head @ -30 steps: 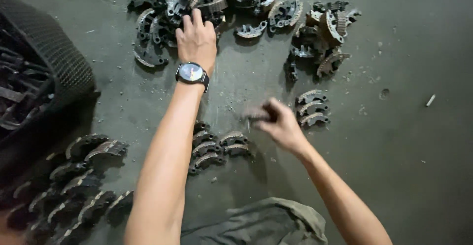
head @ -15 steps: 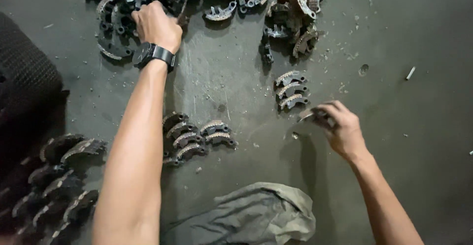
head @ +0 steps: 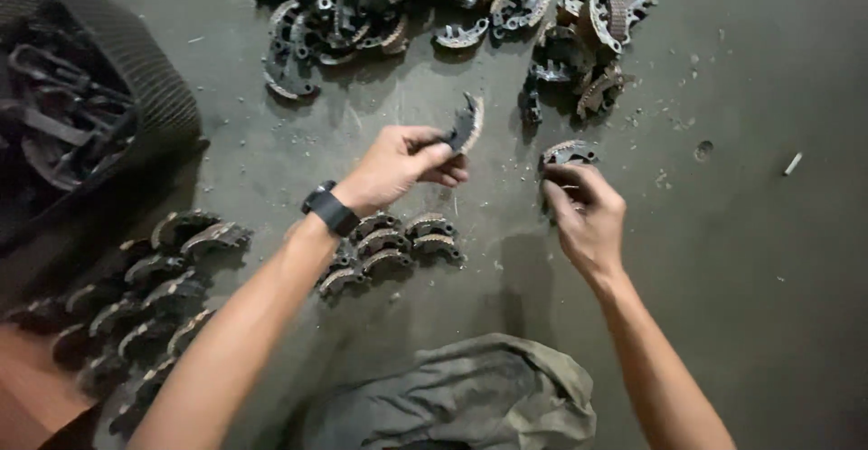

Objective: The person sits on the floor and sorts a pile of metal brake shoes into neat rows. They pick up individual parts from a larger pile and place them in organized lines on the floor.

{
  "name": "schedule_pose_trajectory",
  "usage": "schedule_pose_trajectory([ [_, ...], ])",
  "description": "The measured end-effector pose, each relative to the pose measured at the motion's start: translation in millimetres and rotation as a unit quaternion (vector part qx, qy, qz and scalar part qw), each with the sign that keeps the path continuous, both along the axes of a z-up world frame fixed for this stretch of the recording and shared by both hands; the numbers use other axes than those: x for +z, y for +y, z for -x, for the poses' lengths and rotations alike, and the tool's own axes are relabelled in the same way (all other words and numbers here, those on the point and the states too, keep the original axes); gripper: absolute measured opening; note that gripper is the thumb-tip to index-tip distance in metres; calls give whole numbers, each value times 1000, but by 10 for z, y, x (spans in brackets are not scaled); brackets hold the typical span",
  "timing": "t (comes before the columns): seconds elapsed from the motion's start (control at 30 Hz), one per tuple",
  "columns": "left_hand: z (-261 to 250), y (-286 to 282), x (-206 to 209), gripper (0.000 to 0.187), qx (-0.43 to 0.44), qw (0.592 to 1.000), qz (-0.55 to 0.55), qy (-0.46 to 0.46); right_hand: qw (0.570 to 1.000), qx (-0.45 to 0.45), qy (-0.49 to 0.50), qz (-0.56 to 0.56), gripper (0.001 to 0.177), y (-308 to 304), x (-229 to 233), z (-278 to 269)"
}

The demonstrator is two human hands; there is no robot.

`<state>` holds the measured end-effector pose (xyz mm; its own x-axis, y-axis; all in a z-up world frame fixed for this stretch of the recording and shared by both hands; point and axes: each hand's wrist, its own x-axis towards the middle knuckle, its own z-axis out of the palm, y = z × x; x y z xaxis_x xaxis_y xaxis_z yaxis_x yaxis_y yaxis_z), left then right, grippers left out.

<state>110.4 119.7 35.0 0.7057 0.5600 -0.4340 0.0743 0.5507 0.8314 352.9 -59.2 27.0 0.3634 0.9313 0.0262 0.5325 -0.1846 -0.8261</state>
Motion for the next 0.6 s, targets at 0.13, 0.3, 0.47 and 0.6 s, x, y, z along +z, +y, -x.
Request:
schedule_pose_trajectory([
  [0.13,-28,-135,-37,28,-37,999,-2,25,952,-63,300,5,27,291,-39,396],
  [0.3,-143,-350,62,27,-60,994,-62,61,898,-109,427,8,34,365,-73,704],
  [0.47,-45,-536,-163,34,-122,891,-390,197,916,-96,386,49,36,311,-383,741],
  [0.6,166,-111,-272,36,-189,871,-404,207,964,-14,256,75,40,502,-339,786],
])
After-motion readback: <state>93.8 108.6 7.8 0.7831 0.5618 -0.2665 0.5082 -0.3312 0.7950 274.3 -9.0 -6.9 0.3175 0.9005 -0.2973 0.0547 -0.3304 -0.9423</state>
